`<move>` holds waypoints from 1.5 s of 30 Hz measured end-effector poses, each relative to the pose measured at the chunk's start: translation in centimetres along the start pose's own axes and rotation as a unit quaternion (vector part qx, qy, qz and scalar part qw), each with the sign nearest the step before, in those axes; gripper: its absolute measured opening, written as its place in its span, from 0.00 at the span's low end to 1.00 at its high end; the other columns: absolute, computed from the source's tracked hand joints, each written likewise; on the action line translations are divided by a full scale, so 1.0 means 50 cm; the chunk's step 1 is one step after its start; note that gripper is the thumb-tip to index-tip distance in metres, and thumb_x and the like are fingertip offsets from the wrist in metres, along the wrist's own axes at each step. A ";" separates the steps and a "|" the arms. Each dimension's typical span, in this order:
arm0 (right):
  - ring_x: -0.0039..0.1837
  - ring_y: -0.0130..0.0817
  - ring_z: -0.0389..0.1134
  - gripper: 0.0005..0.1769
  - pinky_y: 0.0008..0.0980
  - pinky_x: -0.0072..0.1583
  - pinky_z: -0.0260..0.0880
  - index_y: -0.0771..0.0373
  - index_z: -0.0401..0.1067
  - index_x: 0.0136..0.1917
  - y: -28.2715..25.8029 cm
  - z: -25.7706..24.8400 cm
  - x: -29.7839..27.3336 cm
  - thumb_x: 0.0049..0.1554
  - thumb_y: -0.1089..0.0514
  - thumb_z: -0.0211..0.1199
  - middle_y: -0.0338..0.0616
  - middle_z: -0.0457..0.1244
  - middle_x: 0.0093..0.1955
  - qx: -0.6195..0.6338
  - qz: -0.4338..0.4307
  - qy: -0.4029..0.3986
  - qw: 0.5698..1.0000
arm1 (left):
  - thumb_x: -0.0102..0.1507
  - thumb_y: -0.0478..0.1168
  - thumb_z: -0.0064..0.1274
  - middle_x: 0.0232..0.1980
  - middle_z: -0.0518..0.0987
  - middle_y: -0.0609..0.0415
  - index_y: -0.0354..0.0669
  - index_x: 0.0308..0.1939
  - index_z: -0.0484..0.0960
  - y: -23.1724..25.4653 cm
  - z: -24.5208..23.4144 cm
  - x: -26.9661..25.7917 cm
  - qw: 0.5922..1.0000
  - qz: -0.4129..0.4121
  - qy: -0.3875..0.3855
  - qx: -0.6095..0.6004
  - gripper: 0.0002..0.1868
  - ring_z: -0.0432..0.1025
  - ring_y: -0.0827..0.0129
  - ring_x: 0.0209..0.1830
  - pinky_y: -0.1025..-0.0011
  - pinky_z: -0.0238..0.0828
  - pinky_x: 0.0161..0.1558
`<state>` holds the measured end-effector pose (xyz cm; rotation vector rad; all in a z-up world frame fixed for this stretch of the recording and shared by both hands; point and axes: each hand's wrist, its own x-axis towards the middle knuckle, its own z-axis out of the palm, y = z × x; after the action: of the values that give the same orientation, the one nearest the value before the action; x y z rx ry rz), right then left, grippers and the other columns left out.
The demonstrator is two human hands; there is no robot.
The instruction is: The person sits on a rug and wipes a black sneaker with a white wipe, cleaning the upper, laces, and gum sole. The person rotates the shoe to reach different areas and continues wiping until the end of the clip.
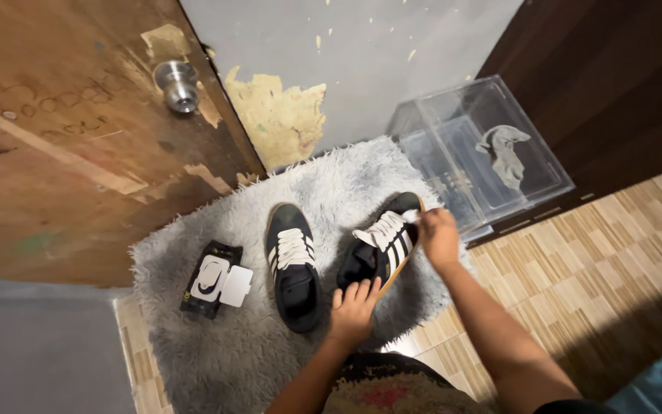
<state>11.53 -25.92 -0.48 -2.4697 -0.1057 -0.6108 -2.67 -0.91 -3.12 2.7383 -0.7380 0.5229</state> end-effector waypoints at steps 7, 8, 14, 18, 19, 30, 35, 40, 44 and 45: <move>0.45 0.51 0.69 0.09 0.42 0.49 0.70 0.65 0.76 0.51 -0.086 0.054 -0.199 0.57 0.65 0.62 0.55 0.66 0.46 0.080 0.178 -0.003 0.981 | 0.57 0.47 0.57 0.67 0.71 0.49 0.39 0.72 0.68 -0.014 0.014 -0.006 0.983 0.071 -0.143 -0.090 0.40 0.63 0.55 0.62 0.50 0.58 0.58; 0.43 0.49 0.69 0.09 0.41 0.48 0.70 0.66 0.76 0.51 -0.090 0.055 -0.219 0.56 0.65 0.63 0.55 0.66 0.45 0.085 0.202 -0.002 0.976 | 0.57 0.48 0.57 0.67 0.70 0.49 0.39 0.72 0.68 -0.016 0.009 -0.003 0.979 0.067 -0.158 -0.110 0.40 0.62 0.54 0.64 0.49 0.57 0.59; 0.43 0.45 0.70 0.10 0.37 0.47 0.71 0.65 0.78 0.51 -0.045 0.024 -0.274 0.54 0.66 0.66 0.53 0.67 0.43 0.086 0.217 -0.020 0.972 | 0.57 0.53 0.59 0.66 0.68 0.47 0.43 0.71 0.68 -0.033 -0.034 0.052 0.974 -0.014 -0.133 -0.181 0.40 0.60 0.51 0.66 0.47 0.51 0.62; 0.42 0.41 0.71 0.09 0.35 0.48 0.72 0.65 0.77 0.52 -0.037 0.019 -0.235 0.56 0.64 0.67 0.51 0.66 0.44 0.112 0.253 0.042 0.960 | 0.57 0.54 0.60 0.66 0.69 0.47 0.44 0.68 0.71 -0.057 -0.055 0.119 0.970 -0.095 -0.100 -0.203 0.38 0.60 0.52 0.66 0.49 0.50 0.63; 0.42 0.40 0.71 0.10 0.35 0.47 0.72 0.65 0.77 0.52 -0.037 0.019 -0.221 0.56 0.64 0.67 0.50 0.66 0.45 0.115 0.254 0.046 0.959 | 0.57 0.53 0.61 0.65 0.70 0.49 0.46 0.67 0.72 -0.060 -0.057 0.138 0.969 -0.103 -0.099 -0.204 0.37 0.61 0.53 0.66 0.49 0.50 0.63; 0.40 0.39 0.67 0.10 0.34 0.46 0.69 0.67 0.77 0.53 -0.123 0.050 -0.258 0.57 0.63 0.67 0.50 0.66 0.41 0.131 0.267 0.022 0.954 | 0.50 0.44 0.67 0.54 0.74 0.58 0.54 0.51 0.81 -0.102 -0.040 0.221 0.972 -0.093 -0.125 -0.177 0.25 0.64 0.60 0.61 0.51 0.51 0.63; 0.40 0.40 0.68 0.09 0.34 0.45 0.69 0.66 0.78 0.52 -0.155 -0.003 -0.242 0.57 0.64 0.65 0.48 0.66 0.42 0.132 0.274 0.026 0.952 | 0.51 0.44 0.66 0.53 0.73 0.59 0.54 0.47 0.83 -0.110 -0.023 0.208 0.978 -0.055 -0.067 -0.190 0.20 0.64 0.61 0.60 0.51 0.50 0.62; 0.49 0.47 0.66 0.13 0.42 0.51 0.66 0.61 0.79 0.52 -0.207 -0.014 -0.159 0.51 0.66 0.66 0.46 0.66 0.43 0.022 0.083 -0.017 0.996 | 0.52 0.44 0.64 0.52 0.73 0.59 0.54 0.42 0.85 -0.115 -0.001 0.194 0.982 0.010 -0.064 -0.177 0.14 0.64 0.62 0.61 0.50 0.49 0.62; 0.51 0.45 0.65 0.18 0.43 0.53 0.63 0.54 0.80 0.53 -0.235 -0.009 -0.132 0.48 0.64 0.64 0.41 0.66 0.46 -0.099 0.026 -0.110 0.989 | 0.54 0.44 0.62 0.49 0.74 0.62 0.55 0.40 0.86 -0.118 0.017 0.187 0.985 0.018 -0.030 -0.169 0.10 0.66 0.62 0.59 0.50 0.49 0.62; 0.53 0.44 0.64 0.19 0.43 0.54 0.63 0.53 0.80 0.53 -0.239 -0.008 -0.134 0.48 0.63 0.64 0.41 0.66 0.47 -0.120 0.020 -0.108 0.987 | 0.54 0.45 0.61 0.48 0.74 0.63 0.56 0.40 0.86 -0.122 0.018 0.184 0.985 0.013 -0.005 -0.172 0.10 0.66 0.62 0.59 0.51 0.50 0.62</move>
<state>2.92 -15.89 3.08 -2.7601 -0.0700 -0.3527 8.18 -0.07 -1.14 2.4141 -0.7870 0.3492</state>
